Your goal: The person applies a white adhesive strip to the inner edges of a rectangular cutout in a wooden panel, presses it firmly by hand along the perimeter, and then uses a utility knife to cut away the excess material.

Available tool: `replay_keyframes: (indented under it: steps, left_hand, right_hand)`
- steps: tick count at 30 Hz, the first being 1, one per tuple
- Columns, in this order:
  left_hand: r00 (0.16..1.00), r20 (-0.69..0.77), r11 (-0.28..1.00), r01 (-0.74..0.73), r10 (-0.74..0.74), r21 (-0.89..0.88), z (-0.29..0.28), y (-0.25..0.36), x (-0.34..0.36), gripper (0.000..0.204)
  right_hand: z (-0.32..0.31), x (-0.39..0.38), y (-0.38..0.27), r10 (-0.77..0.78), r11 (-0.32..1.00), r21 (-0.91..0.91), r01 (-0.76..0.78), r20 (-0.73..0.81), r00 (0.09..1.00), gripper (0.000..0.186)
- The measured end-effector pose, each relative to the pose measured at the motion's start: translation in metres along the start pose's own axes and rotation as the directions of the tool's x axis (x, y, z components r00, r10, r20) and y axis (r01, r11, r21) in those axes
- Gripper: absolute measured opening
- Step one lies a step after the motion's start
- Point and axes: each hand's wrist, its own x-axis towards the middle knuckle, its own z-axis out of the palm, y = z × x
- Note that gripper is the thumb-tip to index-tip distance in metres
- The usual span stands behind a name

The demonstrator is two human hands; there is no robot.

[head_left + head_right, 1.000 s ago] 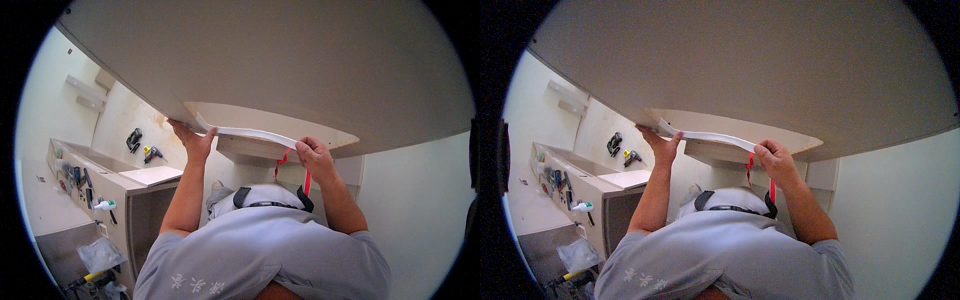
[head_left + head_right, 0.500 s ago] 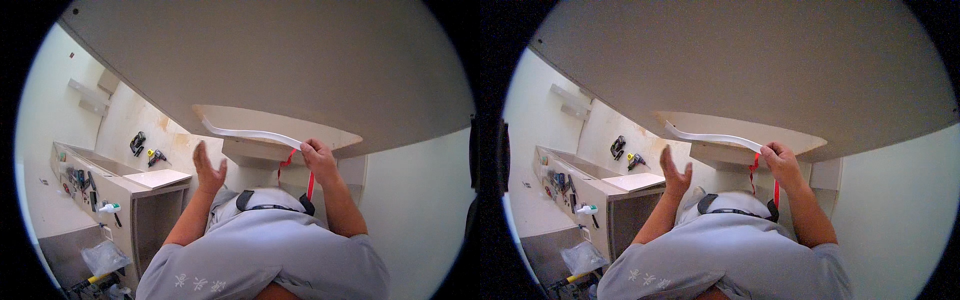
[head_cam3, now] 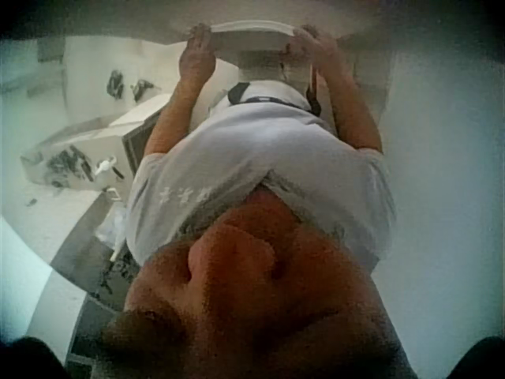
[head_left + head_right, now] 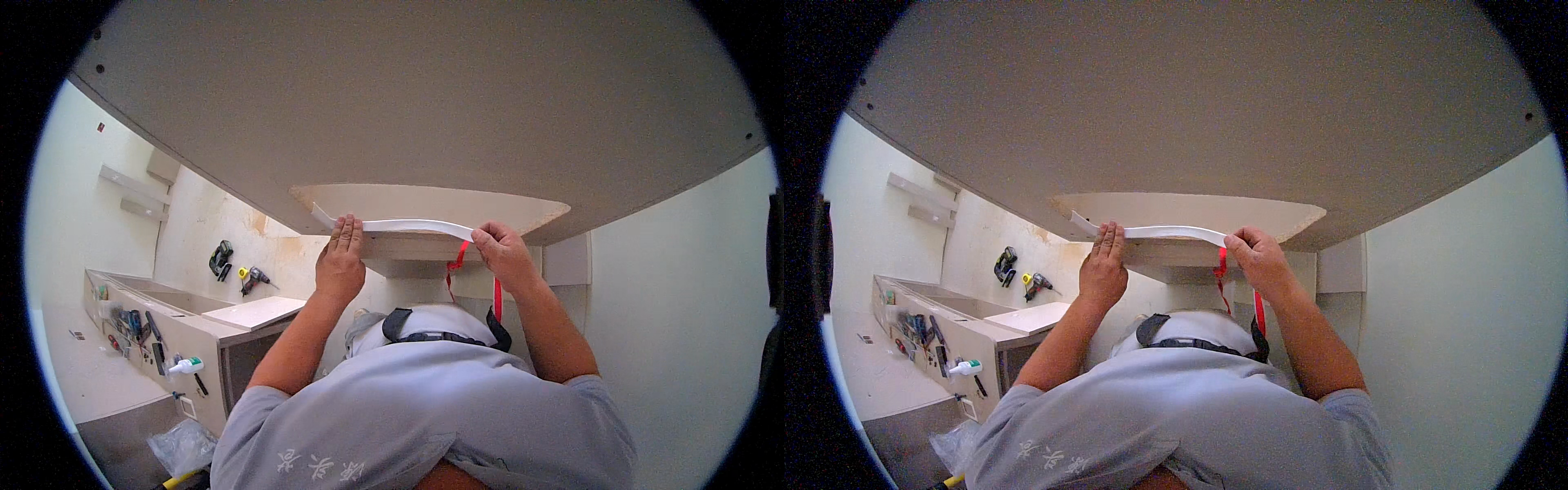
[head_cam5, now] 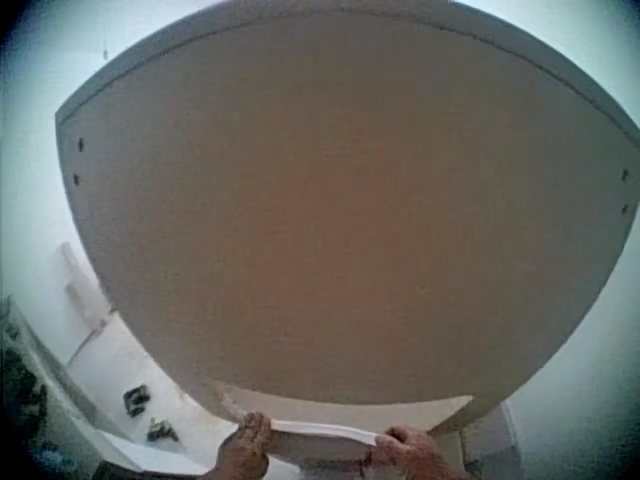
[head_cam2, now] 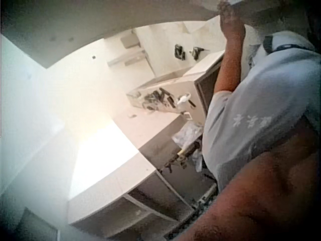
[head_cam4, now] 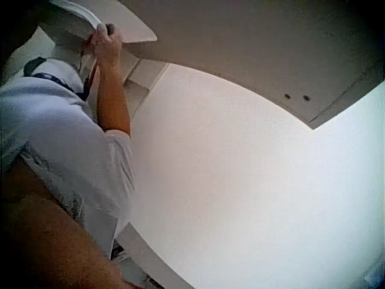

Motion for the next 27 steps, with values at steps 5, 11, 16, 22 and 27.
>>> replay_keyframes:
  steps: [5,11,16,22,27]
  left_hand:
    - [0.999,0.037,0.999,-0.007,0.006,0.032,-0.003,0.001,0.003,0.073]
    - [0.979,0.200,0.994,-0.059,0.039,0.091,-0.013,0.006,0.007,0.077]
    - [0.966,0.258,0.998,-0.013,-0.004,0.064,-0.024,0.033,0.006,0.080]
    - [0.975,0.185,0.991,-0.130,0.123,0.029,-0.011,0.032,0.012,0.081]
    - [0.968,0.239,0.995,-0.089,0.077,0.040,-0.010,0.036,0.009,0.080]
  right_hand:
    - [0.003,0.002,0.003,-0.034,0.999,-0.038,0.034,-0.013,0.999,0.030]
    - [0.003,0.008,0.014,-0.100,0.995,-0.014,0.100,0.010,0.995,0.023]
    - [0.003,0.010,0.010,-0.096,0.994,-0.060,0.096,0.009,0.995,0.024]
    - [0.003,0.011,0.007,-0.092,0.993,-0.074,0.092,0.015,0.996,0.025]
    - [0.000,0.015,0.014,-0.079,0.991,-0.111,0.079,0.005,0.997,0.026]
